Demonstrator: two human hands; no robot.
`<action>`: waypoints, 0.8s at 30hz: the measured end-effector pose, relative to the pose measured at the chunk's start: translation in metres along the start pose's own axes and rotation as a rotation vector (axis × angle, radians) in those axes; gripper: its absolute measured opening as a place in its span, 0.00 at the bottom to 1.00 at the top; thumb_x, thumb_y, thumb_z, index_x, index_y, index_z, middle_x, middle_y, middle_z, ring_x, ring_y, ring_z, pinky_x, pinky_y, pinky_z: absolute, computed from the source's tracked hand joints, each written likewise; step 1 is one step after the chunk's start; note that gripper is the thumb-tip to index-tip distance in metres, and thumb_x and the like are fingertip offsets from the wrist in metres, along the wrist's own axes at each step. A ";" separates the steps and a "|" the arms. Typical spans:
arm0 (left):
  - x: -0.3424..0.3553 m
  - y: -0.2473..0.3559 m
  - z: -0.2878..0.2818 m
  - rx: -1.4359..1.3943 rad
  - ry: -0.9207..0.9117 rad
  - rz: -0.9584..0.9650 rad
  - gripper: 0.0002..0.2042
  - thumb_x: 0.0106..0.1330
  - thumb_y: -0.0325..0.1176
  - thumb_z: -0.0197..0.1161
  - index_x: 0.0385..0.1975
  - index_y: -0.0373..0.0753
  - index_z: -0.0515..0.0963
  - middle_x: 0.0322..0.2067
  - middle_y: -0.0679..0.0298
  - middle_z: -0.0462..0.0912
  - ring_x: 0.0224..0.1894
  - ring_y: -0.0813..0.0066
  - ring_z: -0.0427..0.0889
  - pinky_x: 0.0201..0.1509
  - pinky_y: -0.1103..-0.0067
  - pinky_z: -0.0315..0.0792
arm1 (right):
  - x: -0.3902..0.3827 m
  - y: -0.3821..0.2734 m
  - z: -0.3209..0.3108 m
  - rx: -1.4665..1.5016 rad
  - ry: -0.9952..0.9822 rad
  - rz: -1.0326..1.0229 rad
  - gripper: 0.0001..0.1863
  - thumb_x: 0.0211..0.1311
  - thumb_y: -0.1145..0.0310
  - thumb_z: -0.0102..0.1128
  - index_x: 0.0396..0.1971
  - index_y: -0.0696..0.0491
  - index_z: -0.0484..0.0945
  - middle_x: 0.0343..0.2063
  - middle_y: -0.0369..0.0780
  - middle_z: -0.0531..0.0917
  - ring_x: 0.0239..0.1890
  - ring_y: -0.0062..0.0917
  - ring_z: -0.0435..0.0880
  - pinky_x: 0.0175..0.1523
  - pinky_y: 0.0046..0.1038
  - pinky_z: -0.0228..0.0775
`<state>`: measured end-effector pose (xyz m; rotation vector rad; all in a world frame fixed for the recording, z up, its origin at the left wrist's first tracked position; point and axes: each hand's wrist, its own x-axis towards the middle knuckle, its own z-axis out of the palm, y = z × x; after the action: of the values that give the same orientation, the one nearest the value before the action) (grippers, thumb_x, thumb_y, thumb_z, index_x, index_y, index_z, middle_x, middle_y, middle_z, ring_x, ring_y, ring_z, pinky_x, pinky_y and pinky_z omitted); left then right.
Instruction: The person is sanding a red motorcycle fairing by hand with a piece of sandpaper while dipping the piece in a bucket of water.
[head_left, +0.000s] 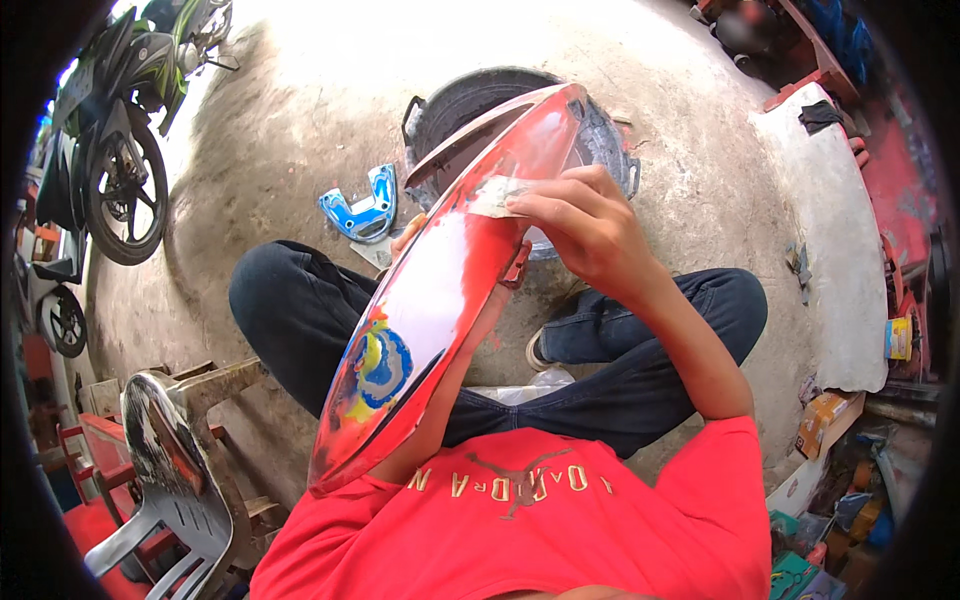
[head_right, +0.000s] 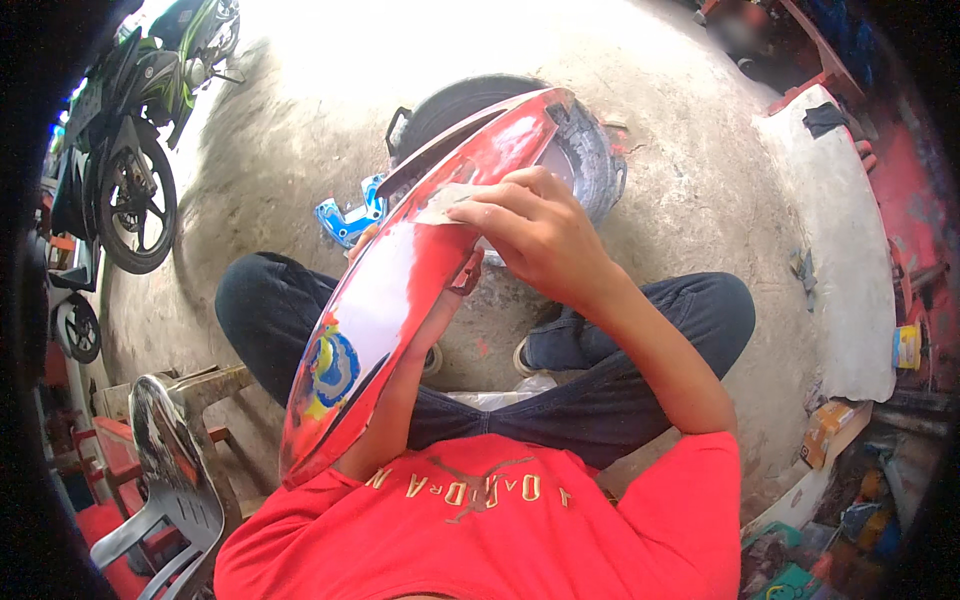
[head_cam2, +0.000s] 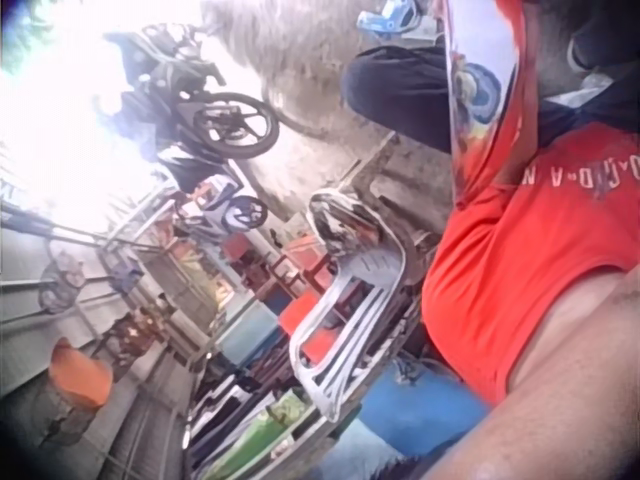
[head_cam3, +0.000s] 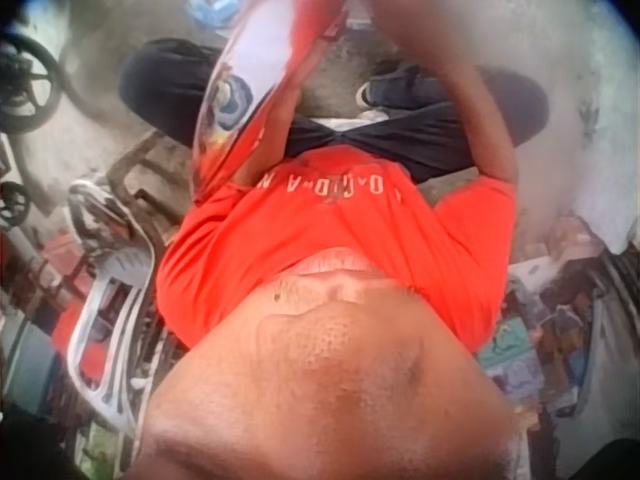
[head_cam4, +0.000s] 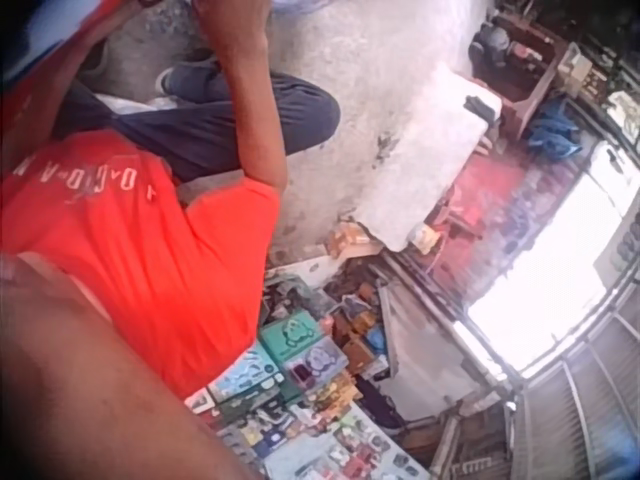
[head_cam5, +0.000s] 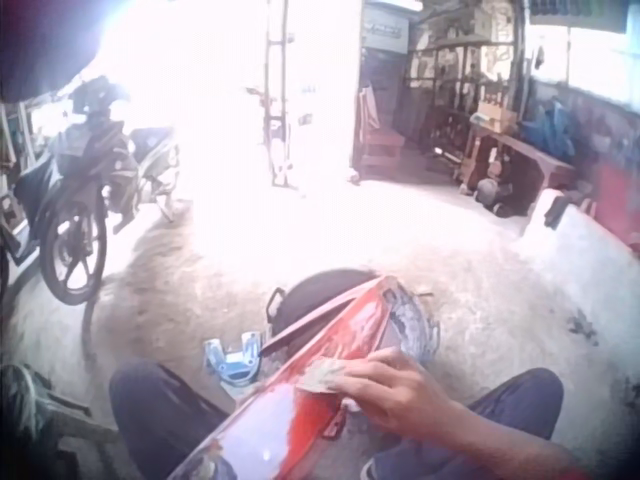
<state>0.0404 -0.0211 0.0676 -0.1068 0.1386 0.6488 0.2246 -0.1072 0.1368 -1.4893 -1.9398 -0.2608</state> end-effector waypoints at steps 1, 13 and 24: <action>-0.002 0.002 0.010 0.004 -0.028 -0.071 0.28 0.73 0.48 0.54 0.65 0.32 0.70 0.61 0.49 0.79 0.61 0.55 0.80 0.69 0.60 0.71 | -0.001 0.000 0.003 0.004 0.000 -0.003 0.22 0.58 0.78 0.66 0.54 0.47 0.83 0.48 0.35 0.86 0.49 0.34 0.82 0.54 0.35 0.78; 0.000 0.000 -0.012 0.123 0.023 0.023 0.27 0.74 0.53 0.48 0.64 0.40 0.73 0.61 0.55 0.80 0.63 0.62 0.79 0.66 0.62 0.73 | -0.002 -0.020 0.013 0.238 -0.118 0.235 0.19 0.58 0.78 0.62 0.51 0.55 0.75 0.43 0.44 0.82 0.46 0.42 0.83 0.51 0.41 0.77; -0.001 0.014 -0.036 0.071 -0.211 0.033 0.26 0.75 0.53 0.48 0.62 0.41 0.74 0.60 0.56 0.81 0.63 0.65 0.79 0.72 0.65 0.67 | -0.016 -0.048 0.016 0.135 -0.212 0.054 0.27 0.61 0.76 0.57 0.63 0.55 0.77 0.60 0.47 0.81 0.65 0.43 0.78 0.68 0.41 0.72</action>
<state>0.0273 -0.0157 0.0317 0.0325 -0.0402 0.6832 0.1768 -0.1268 0.1258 -1.5285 -2.0331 0.0538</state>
